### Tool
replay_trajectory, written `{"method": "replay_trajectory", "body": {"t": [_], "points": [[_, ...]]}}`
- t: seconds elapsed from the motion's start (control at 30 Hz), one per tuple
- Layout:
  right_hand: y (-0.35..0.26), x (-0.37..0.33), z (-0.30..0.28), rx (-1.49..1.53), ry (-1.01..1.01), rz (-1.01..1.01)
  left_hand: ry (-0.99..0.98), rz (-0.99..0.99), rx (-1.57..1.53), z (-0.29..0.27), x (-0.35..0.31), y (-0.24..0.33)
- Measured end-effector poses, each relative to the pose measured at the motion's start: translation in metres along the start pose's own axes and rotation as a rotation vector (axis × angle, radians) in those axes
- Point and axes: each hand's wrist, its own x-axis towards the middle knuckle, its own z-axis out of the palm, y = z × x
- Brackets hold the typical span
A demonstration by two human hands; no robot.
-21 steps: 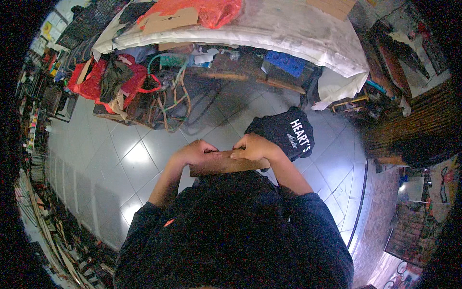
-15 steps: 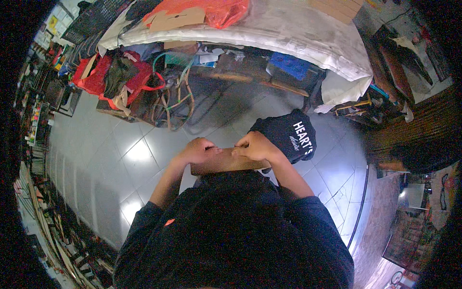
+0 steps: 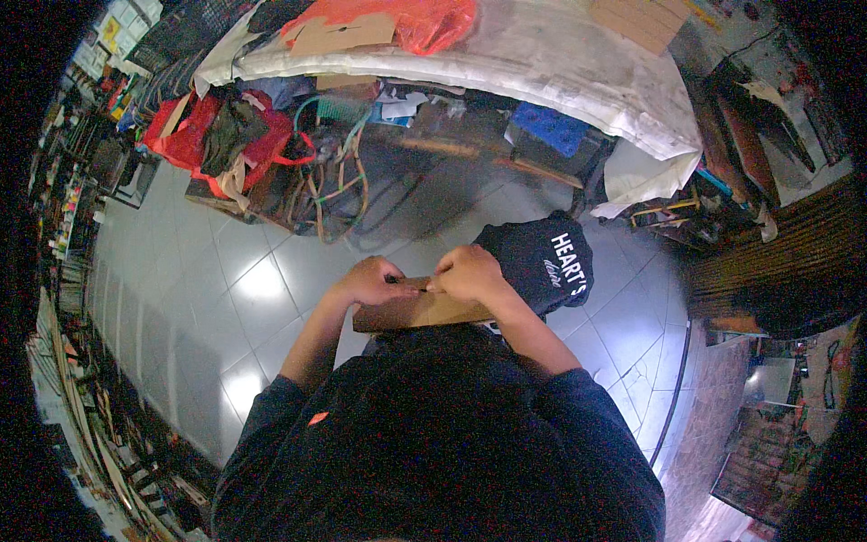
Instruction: The person assembles flat cardboard boxes by folding the flaps and tucking the tabs to form rectangular containers. The person moves between a cluttered table and a workbench, handling multiple boxes one at a time and stacking the finished ones.
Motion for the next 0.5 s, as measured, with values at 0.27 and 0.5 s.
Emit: {"method": "replay_trajectory", "body": {"t": [0.27, 0.5], "points": [[-0.008, 0.005, -0.003, 0.0, -0.09, 0.102, -0.052, -0.136, -0.255, 0.001, 0.0, -0.005], [-0.008, 0.011, 0.009, 0.003, -0.105, 0.113, -0.136, -0.266, -0.384, 0.011, -0.001, -0.019]]}}
